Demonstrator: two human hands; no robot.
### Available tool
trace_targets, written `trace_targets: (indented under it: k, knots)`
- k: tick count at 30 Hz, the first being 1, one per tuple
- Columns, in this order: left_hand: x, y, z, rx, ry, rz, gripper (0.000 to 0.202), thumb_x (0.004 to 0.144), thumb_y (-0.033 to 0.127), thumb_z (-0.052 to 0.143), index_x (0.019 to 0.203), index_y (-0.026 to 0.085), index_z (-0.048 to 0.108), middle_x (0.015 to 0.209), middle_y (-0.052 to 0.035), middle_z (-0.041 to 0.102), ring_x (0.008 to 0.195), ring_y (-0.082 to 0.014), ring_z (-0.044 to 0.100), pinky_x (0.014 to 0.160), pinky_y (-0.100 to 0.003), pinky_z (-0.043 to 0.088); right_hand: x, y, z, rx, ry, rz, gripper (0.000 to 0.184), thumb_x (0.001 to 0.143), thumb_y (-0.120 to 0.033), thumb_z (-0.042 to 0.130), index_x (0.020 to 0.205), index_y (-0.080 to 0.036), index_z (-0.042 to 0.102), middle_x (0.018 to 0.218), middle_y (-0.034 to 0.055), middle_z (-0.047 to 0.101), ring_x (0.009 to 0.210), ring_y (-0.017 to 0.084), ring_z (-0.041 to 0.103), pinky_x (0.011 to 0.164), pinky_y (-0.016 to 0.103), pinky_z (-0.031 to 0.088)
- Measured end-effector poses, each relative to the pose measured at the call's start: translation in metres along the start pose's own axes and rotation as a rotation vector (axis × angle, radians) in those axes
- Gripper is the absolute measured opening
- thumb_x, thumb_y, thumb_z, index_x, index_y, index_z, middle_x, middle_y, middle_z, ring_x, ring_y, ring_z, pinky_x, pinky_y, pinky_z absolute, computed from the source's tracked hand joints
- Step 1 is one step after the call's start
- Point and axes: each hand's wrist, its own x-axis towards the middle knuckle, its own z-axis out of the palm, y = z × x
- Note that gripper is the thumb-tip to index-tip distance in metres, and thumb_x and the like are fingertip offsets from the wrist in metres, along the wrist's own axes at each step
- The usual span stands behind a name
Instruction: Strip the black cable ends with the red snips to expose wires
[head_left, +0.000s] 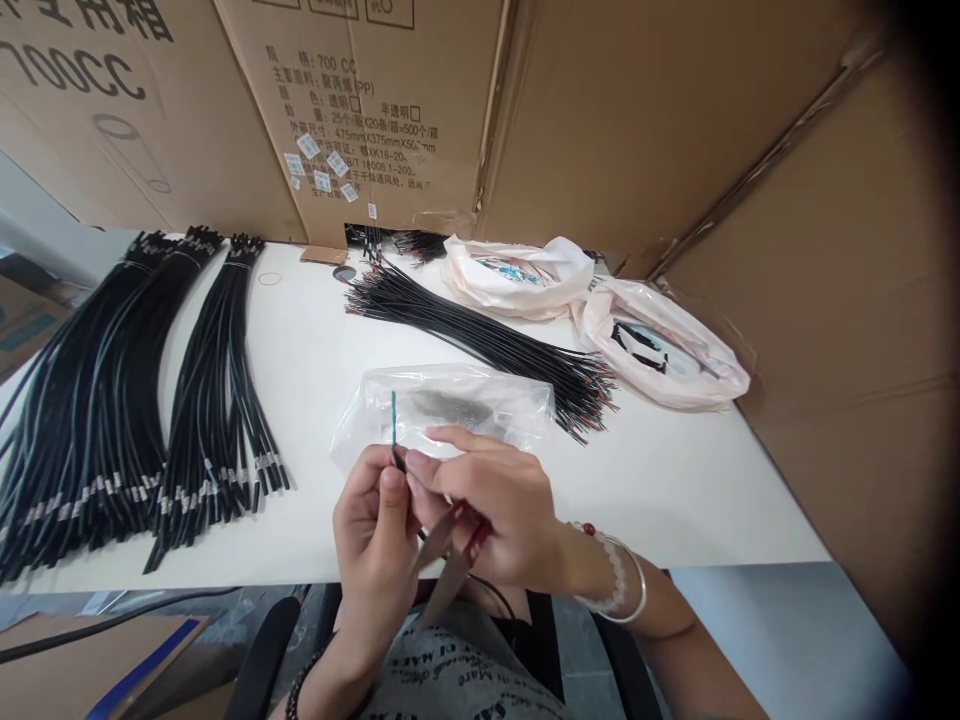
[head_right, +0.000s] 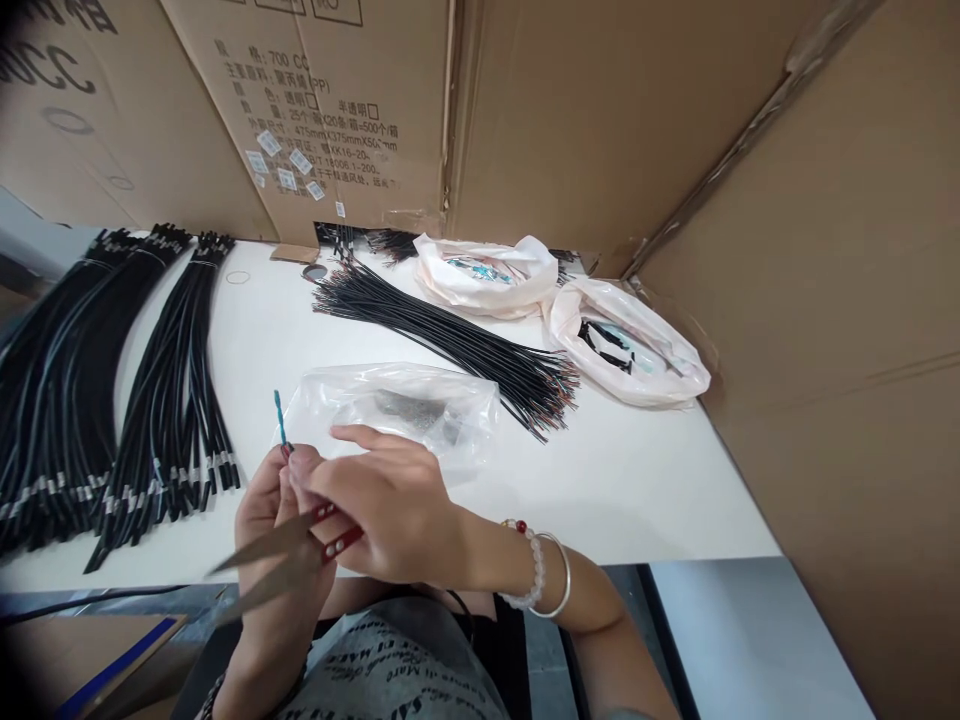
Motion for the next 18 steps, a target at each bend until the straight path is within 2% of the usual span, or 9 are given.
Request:
trace_targets:
  k: [2, 5, 10, 13, 16, 18]
  knots:
    - [-0.002, 0.004, 0.002, 0.001, 0.009, -0.047, 0.035, 0.083, 0.051, 0.068, 0.073, 0.019, 0.056, 0.058, 0.0047, 0.045, 0.049, -0.0054, 0.037, 0.045, -0.015, 0.035, -0.002, -0.004, 0.003, -0.109, -0.017, -0.088, 0.012, 0.091, -0.010, 0.053, 0.086, -0.015, 0.064, 0.059, -0.0050, 0.061, 0.049, 0.007, 0.054, 0.100, 0.028, 0.054]
    - [-0.006, 0.008, 0.005, -0.023, 0.006, -0.119, 0.039, 0.082, 0.055, 0.067, 0.074, 0.019, 0.054, 0.059, 0.0045, 0.041, 0.049, -0.0060, 0.033, 0.044, -0.017, 0.032, 0.000, -0.010, 0.003, -0.244, -0.064, -0.158, 0.024, 0.095, -0.009, 0.050, 0.079, -0.009, 0.068, 0.056, -0.0019, 0.059, 0.049, 0.008, 0.053, 0.100, 0.028, 0.054]
    - [-0.007, 0.011, 0.004, -0.070, -0.014, -0.163, 0.034, 0.084, 0.050, 0.067, 0.074, 0.019, 0.054, 0.063, 0.0032, 0.040, 0.053, -0.0068, 0.031, 0.046, -0.017, 0.032, 0.002, -0.010, 0.001, -0.260, -0.071, -0.169, 0.028, 0.096, -0.011, 0.049, 0.075, -0.011, 0.068, 0.054, -0.0034, 0.057, 0.049, 0.007, 0.048, 0.099, 0.028, 0.055]
    - [-0.007, 0.015, 0.003, -0.200, -0.089, -0.278, 0.031, 0.084, 0.046, 0.066, 0.075, 0.020, 0.053, 0.060, 0.0043, 0.032, 0.050, -0.0072, 0.024, 0.043, -0.019, 0.028, 0.002, -0.007, 0.001, -0.263, -0.082, -0.183, 0.024, 0.095, -0.009, 0.052, 0.078, -0.010, 0.069, 0.052, -0.0045, 0.055, 0.048, 0.008, 0.047, 0.098, 0.027, 0.055]
    - [-0.006, 0.020, 0.004, -0.300, -0.148, -0.374, 0.041, 0.086, 0.059, 0.057, 0.073, 0.020, 0.050, 0.058, 0.0052, 0.024, 0.048, -0.0077, 0.018, 0.042, -0.021, 0.023, 0.000, -0.006, 0.000, -0.255, -0.105, -0.208, 0.025, 0.096, -0.009, 0.047, 0.086, -0.007, 0.070, 0.053, -0.0038, 0.054, 0.049, 0.009, 0.050, 0.095, 0.028, 0.056]
    - [-0.004, 0.022, 0.006, -0.330, -0.172, -0.411, 0.049, 0.081, 0.067, 0.057, 0.071, 0.021, 0.048, 0.059, 0.0054, 0.024, 0.048, -0.0072, 0.017, 0.041, -0.020, 0.021, -0.003, -0.005, 0.000, -0.236, -0.128, -0.200, 0.031, 0.098, -0.011, 0.043, 0.083, -0.008, 0.069, 0.053, -0.0030, 0.054, 0.049, 0.010, 0.049, 0.092, 0.028, 0.058]
